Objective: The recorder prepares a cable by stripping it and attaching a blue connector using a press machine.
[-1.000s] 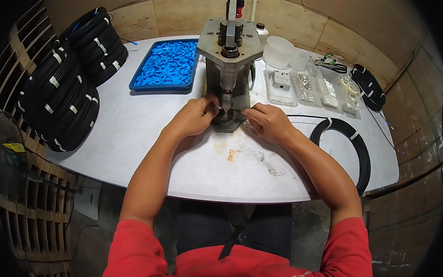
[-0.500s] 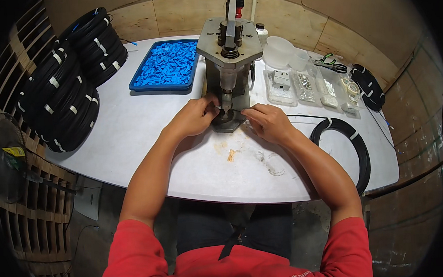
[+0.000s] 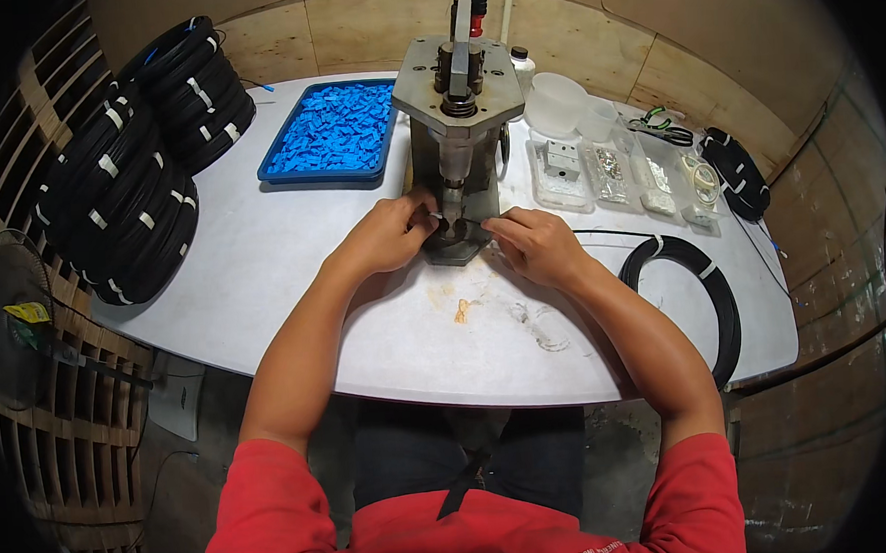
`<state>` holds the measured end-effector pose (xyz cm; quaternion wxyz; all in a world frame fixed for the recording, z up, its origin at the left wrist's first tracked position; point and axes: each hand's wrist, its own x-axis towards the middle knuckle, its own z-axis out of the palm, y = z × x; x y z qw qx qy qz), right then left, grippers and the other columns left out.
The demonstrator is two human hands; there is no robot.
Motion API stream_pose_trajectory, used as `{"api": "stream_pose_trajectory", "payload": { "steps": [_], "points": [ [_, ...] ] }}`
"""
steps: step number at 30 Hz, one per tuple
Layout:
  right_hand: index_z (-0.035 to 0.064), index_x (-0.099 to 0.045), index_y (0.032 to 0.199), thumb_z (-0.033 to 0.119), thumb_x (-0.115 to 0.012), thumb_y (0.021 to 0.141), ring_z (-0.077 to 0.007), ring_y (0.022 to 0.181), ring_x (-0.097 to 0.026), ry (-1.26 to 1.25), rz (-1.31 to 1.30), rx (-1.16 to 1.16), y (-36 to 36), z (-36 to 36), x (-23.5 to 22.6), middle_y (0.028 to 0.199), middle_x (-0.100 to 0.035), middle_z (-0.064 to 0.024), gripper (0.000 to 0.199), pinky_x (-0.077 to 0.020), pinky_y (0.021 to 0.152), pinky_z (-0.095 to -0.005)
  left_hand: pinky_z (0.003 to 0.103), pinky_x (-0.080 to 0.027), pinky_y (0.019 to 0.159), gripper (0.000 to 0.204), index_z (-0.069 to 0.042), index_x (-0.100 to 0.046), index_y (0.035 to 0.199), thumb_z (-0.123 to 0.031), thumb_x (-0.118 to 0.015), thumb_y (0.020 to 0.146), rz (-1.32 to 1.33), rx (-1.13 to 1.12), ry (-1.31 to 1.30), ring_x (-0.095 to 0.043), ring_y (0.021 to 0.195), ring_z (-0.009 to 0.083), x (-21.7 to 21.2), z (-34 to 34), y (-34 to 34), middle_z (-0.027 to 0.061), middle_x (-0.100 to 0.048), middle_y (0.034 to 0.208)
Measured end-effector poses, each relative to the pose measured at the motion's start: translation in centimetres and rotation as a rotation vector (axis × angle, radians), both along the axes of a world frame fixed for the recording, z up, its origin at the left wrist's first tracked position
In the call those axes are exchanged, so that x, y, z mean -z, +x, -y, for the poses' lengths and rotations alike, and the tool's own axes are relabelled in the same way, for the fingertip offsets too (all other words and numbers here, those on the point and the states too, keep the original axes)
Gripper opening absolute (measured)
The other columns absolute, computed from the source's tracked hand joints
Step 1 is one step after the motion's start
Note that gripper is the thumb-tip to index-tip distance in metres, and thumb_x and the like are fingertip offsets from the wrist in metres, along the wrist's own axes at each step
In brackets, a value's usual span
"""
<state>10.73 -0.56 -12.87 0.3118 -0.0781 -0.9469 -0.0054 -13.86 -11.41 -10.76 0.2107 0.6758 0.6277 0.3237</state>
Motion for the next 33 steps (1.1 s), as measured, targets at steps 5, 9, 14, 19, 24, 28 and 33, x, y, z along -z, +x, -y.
{"api": "stream_pose_trajectory", "payload": {
  "steps": [5, 9, 14, 19, 24, 28, 33],
  "points": [
    [0.0074, -0.066, 0.106, -0.001, -0.067, 0.078, -0.0256, 0.068, -0.063, -0.004, 0.002, 0.006, 0.04, 0.00, -0.01, 0.083, -0.063, -0.0078, 0.030, -0.0512, 0.058, -0.0354, 0.041, -0.050, 0.072, 0.021, -0.002, -0.058, 0.105, -0.017, -0.060, 0.091, -0.017, -0.006, 0.012, -0.065, 0.076, 0.0347, 0.11, -0.05, 0.00, 0.0195, -0.067, 0.081],
    [0.0073, -0.066, 0.106, -0.001, -0.067, 0.078, -0.0258, 0.068, -0.063, -0.013, -0.010, -0.002, -0.06, 0.11, -0.06, 0.083, -0.063, -0.0078, 0.029, -0.0512, 0.058, -0.0357, 0.041, -0.050, 0.072, 0.021, -0.002, -0.058, 0.106, -0.017, -0.060, 0.091, 0.000, 0.002, 0.017, -0.065, 0.076, 0.0344, 0.31, -0.08, -0.13, 0.0192, -0.067, 0.080],
    [0.0073, -0.066, 0.106, -0.001, -0.068, 0.078, -0.0256, 0.067, -0.062, -0.010, -0.014, -0.007, -0.05, 0.01, 0.04, 0.082, -0.063, -0.0076, 0.029, -0.0508, 0.057, -0.0354, 0.041, -0.050, 0.072, 0.021, -0.002, -0.058, 0.105, -0.017, -0.060, 0.091, -0.010, -0.007, -0.008, -0.066, 0.076, 0.0344, 0.21, -0.15, -0.05, 0.0193, -0.068, 0.081],
    [0.0074, -0.067, 0.105, 0.000, -0.068, 0.074, -0.0259, 0.065, -0.061, -0.016, -0.019, -0.004, -0.11, 0.10, -0.03, 0.081, -0.061, -0.0076, 0.031, -0.0504, 0.057, -0.0355, 0.042, -0.050, 0.073, 0.021, -0.002, -0.058, 0.106, -0.018, -0.060, 0.091, -0.001, 0.001, 0.013, -0.066, 0.078, 0.0349, 0.30, -0.13, -0.08, 0.0195, -0.068, 0.082],
    [0.0076, -0.066, 0.106, 0.000, -0.068, 0.078, -0.0252, 0.065, -0.061, -0.001, -0.002, -0.002, -0.02, -0.01, -0.04, 0.081, -0.062, -0.0075, 0.029, -0.0503, 0.056, -0.0351, 0.042, -0.050, 0.074, 0.022, -0.002, -0.058, 0.106, -0.018, -0.060, 0.091, -0.021, 0.001, 0.014, -0.066, 0.078, 0.0351, 0.39, -0.19, -0.13, 0.0196, -0.068, 0.082],
    [0.0077, -0.067, 0.106, 0.000, -0.068, 0.078, -0.0252, 0.066, -0.062, -0.005, -0.019, -0.009, -0.11, 0.16, -0.15, 0.081, -0.062, -0.0074, 0.029, -0.0506, 0.056, -0.0349, 0.042, -0.050, 0.073, 0.021, -0.002, -0.058, 0.106, -0.018, -0.060, 0.091, -0.012, 0.000, 0.012, -0.065, 0.078, 0.0351, 0.17, 0.00, -0.14, 0.0197, -0.068, 0.082],
    [0.0078, -0.067, 0.106, 0.000, -0.067, 0.078, -0.0255, 0.066, -0.062, -0.009, -0.017, -0.005, -0.03, 0.16, -0.16, 0.081, -0.062, -0.0074, 0.030, -0.0509, 0.057, -0.0349, 0.042, -0.050, 0.073, 0.021, -0.002, -0.058, 0.106, -0.017, -0.060, 0.091, -0.003, 0.003, 0.013, -0.065, 0.077, 0.0352, 0.24, -0.11, -0.04, 0.0200, -0.068, 0.082]
  ]
}}
